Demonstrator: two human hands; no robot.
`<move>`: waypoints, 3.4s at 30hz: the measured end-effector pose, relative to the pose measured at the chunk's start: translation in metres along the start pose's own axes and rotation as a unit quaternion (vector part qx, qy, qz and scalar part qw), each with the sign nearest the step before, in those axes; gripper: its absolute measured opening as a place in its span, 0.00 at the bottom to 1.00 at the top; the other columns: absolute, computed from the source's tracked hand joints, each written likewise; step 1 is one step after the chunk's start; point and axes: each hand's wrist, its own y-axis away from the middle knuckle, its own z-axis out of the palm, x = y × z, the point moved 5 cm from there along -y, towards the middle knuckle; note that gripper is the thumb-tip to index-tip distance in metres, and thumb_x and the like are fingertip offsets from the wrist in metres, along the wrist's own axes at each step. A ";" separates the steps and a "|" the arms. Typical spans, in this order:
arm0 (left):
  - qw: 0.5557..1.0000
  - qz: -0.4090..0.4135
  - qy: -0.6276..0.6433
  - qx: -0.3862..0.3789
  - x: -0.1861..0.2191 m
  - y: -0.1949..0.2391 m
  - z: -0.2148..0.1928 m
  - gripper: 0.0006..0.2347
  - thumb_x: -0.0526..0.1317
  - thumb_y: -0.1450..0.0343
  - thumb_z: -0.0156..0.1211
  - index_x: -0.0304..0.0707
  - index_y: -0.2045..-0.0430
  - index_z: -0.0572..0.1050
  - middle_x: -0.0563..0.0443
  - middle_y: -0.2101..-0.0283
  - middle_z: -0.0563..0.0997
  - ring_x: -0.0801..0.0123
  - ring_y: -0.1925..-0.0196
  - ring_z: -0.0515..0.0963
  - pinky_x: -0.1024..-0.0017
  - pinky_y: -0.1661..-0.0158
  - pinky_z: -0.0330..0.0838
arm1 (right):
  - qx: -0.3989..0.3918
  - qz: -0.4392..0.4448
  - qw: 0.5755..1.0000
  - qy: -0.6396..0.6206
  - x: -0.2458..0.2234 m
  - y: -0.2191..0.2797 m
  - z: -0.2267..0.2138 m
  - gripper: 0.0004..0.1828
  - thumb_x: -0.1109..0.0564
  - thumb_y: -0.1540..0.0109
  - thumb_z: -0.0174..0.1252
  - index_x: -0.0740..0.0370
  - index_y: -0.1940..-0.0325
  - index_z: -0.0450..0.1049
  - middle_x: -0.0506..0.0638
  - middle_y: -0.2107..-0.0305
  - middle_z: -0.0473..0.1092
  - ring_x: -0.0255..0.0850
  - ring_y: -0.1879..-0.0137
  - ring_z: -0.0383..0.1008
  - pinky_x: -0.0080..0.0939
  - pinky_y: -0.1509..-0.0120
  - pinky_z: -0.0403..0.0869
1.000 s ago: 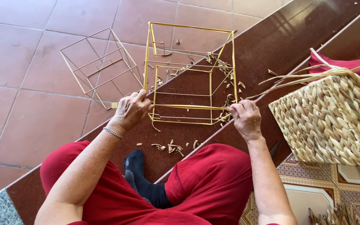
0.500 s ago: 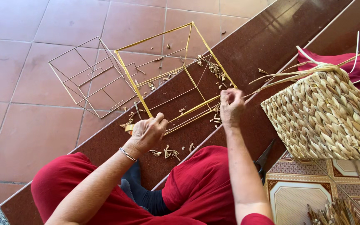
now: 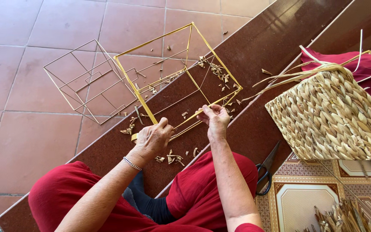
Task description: The person sits on the floor and wraps a yellow strip around the edges of a rectangular wire frame. They use scissors to cut the strip at intervals and continue wrapping it around the frame's perimeter.
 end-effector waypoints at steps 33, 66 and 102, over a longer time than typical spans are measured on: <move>0.997 -0.036 0.058 0.040 -0.011 0.005 0.003 0.08 0.44 0.29 0.61 0.39 0.73 0.78 0.47 0.62 0.73 0.55 0.71 0.81 0.60 0.69 0.76 | -0.005 0.097 0.993 -0.066 0.041 0.053 0.030 0.09 0.52 0.35 0.61 0.61 0.59 0.75 0.57 0.68 0.79 0.44 0.63 0.83 0.43 0.63 0.83; 0.932 -0.238 0.270 0.037 -0.046 0.043 0.005 0.12 0.40 0.33 0.66 0.40 0.58 0.82 0.44 0.62 0.80 0.60 0.62 0.83 0.64 0.58 0.76 | 0.116 -0.030 0.640 0.759 -0.021 0.101 -0.362 0.33 0.38 0.47 0.73 0.57 0.45 0.76 0.54 0.60 0.76 0.49 0.46 0.72 0.55 0.42 0.72; 0.909 -0.279 0.294 0.095 -0.050 0.069 0.012 0.06 0.43 0.32 0.68 0.42 0.69 0.84 0.51 0.68 0.77 0.66 0.65 0.80 0.66 0.61 0.75 | -0.412 0.174 0.875 0.187 -0.060 0.204 -0.087 0.69 0.13 0.49 0.52 0.66 0.23 0.47 0.44 0.73 0.67 0.29 0.74 0.65 0.31 0.73 0.70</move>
